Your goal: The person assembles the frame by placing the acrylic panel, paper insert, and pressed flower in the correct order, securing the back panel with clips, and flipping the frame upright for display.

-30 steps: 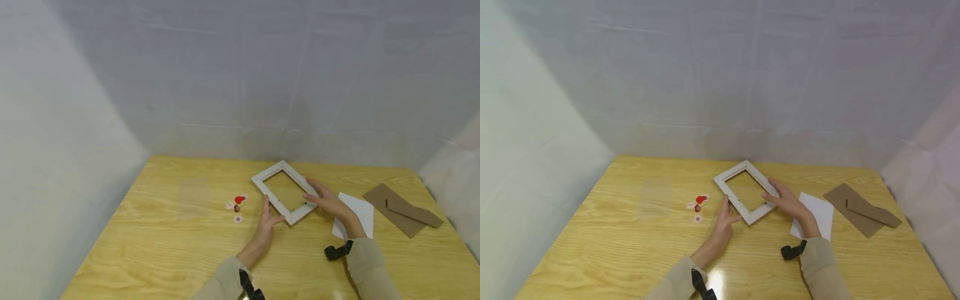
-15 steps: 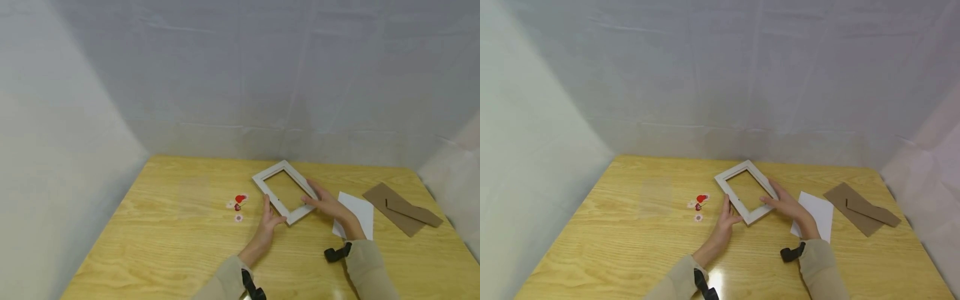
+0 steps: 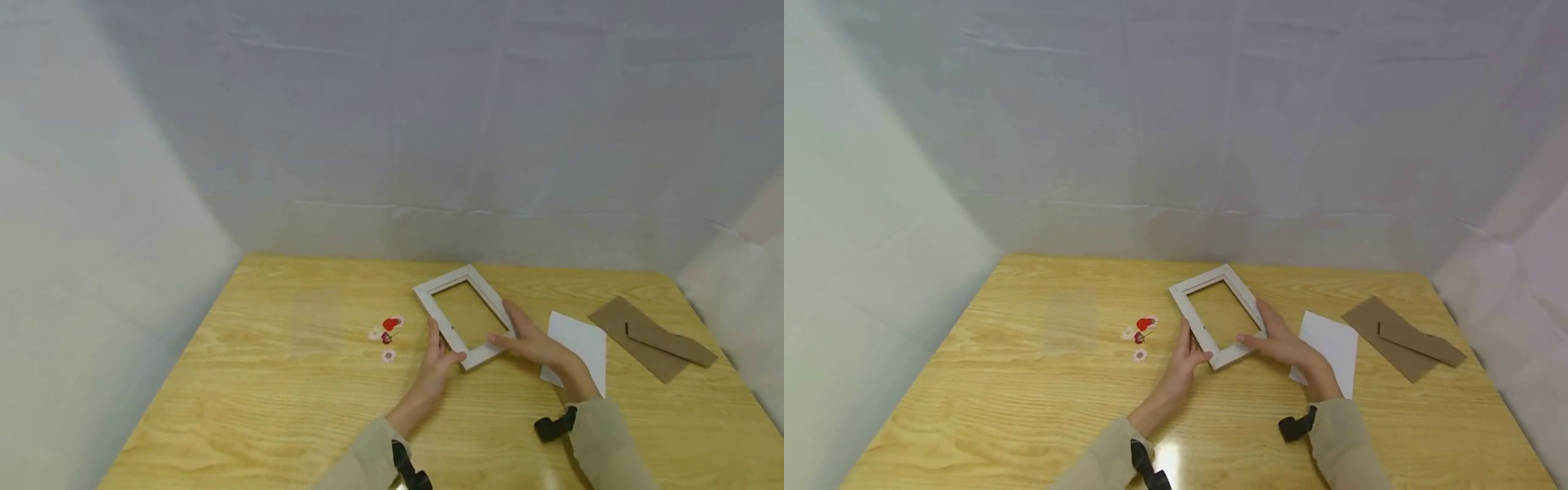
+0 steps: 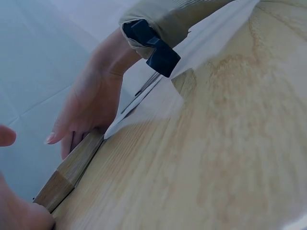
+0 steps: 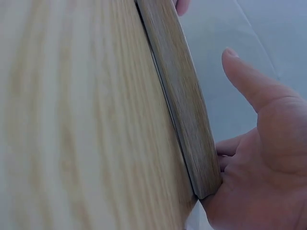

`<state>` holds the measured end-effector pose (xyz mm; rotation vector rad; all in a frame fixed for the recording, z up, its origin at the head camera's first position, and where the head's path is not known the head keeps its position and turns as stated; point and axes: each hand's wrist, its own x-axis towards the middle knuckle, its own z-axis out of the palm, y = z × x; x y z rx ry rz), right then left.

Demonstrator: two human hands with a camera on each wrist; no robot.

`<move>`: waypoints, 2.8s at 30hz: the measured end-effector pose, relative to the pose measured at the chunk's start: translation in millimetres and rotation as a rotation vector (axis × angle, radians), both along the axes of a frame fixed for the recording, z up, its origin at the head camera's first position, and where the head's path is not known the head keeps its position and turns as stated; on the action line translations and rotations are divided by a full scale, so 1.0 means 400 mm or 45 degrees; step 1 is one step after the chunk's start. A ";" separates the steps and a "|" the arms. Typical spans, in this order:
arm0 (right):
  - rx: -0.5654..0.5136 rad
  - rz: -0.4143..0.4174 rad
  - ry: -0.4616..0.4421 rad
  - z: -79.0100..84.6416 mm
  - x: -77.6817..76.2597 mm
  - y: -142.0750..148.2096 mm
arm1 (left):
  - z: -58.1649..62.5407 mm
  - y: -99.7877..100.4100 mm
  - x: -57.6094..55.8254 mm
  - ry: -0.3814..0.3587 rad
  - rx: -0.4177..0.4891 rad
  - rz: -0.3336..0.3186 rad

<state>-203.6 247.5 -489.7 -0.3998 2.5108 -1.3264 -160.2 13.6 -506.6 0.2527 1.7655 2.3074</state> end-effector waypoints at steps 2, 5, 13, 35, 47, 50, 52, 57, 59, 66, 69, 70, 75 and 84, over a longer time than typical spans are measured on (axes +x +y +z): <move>0.007 0.002 0.003 0.001 0.006 -0.003 | 0.003 -0.002 0.002 0.005 -0.008 -0.007; 0.029 0.004 -0.002 0.002 0.018 -0.008 | 0.006 -0.005 0.005 0.007 -0.004 -0.009; 0.081 0.021 -0.003 0.002 0.062 -0.018 | 0.000 -0.013 0.017 0.034 -0.070 -0.014; 0.076 0.017 -0.090 0.014 0.167 -0.041 | 0.016 -0.040 0.059 0.160 -0.564 -0.042; 0.068 0.068 -0.193 0.044 0.224 -0.046 | 0.042 -0.073 0.081 0.094 -0.487 -0.105; 0.058 0.086 -0.201 0.047 0.242 -0.046 | 0.048 -0.082 0.088 0.059 -0.462 -0.128; 0.052 0.099 -0.223 0.049 0.253 -0.046 | 0.051 -0.089 0.096 0.044 -0.456 -0.147; 0.040 0.132 -0.236 0.054 0.283 -0.050 | 0.058 -0.109 0.117 0.040 -0.476 -0.199; 0.044 0.144 -0.233 0.052 0.297 -0.054 | 0.058 -0.118 0.127 0.044 -0.475 -0.217; 0.060 0.175 -0.254 0.060 0.339 -0.058 | 0.066 -0.143 0.146 0.019 -0.487 -0.278; 0.060 0.196 -0.267 0.064 0.355 -0.054 | 0.071 -0.153 0.156 -0.002 -0.495 -0.309; 0.063 0.201 -0.269 0.065 0.361 -0.053 | 0.073 -0.157 0.160 -0.001 -0.501 -0.316; 0.085 0.213 -0.326 0.070 0.386 -0.052 | 0.084 -0.171 0.180 -0.016 -0.508 -0.335; -0.049 0.274 -0.456 0.067 0.408 -0.045 | 0.090 -0.190 0.213 -0.066 -0.407 -0.324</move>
